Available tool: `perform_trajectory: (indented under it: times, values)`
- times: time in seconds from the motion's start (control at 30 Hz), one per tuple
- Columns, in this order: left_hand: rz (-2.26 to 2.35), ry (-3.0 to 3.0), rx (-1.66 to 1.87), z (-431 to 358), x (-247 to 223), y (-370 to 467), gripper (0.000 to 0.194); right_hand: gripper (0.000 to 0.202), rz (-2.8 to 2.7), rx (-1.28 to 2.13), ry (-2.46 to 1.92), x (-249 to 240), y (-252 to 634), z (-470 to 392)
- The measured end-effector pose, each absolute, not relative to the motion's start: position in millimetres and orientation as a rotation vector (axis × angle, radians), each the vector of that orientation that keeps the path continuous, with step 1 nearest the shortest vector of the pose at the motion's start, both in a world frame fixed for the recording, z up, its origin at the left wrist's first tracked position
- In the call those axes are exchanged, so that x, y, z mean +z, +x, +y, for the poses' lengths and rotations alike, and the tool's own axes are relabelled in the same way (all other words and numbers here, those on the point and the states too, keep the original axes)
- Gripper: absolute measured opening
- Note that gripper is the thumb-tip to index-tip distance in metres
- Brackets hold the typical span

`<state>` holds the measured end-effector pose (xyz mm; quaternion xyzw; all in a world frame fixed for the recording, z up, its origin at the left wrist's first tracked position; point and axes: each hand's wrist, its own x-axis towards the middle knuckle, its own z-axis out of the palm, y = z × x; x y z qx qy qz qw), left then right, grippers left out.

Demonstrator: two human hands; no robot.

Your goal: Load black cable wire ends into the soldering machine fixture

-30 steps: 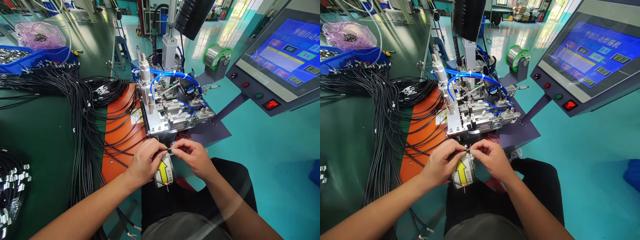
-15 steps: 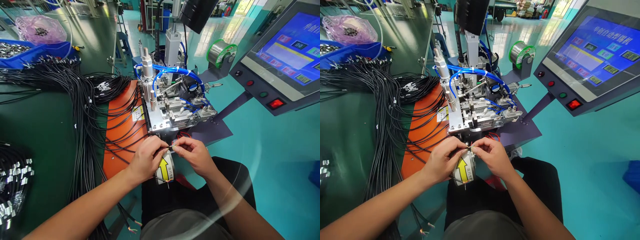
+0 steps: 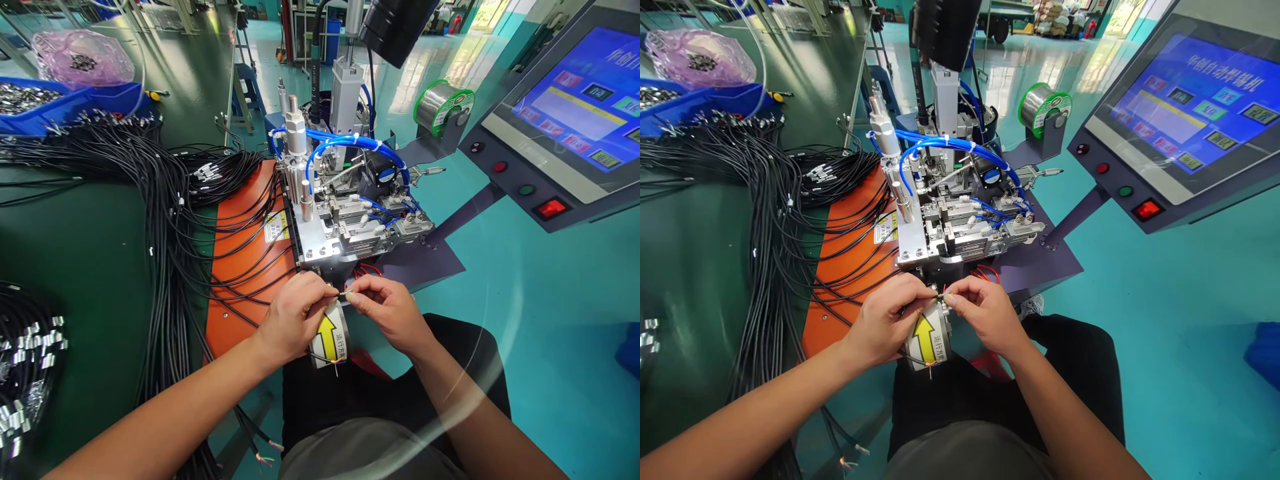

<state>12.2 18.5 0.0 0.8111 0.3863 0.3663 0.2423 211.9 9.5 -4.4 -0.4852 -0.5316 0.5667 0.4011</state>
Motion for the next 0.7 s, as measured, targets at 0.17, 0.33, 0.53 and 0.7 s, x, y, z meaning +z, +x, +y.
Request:
perform_trajectory:
  times: [0.17,0.33,0.53,0.7]
  values:
    - [1.057,2.219,0.998,18.6,-0.8,12.0,0.016,0.014,-1.339,1.447,-1.235,-4.8,212.7,9.5]
    - [1.052,2.232,1.01,18.4,-1.9,11.6,0.016,0.013,-1.34,1.466,-1.221,-4.4,213.9,9.5]
    - [1.039,2.248,1.032,18.8,-4.9,11.0,0.016,0.012,-1.321,1.491,-1.212,-3.5,214.9,9.4]
    - [1.043,2.252,1.043,18.9,-4.4,11.6,0.015,0.012,-1.264,1.522,-1.191,-3.4,212.1,9.1]
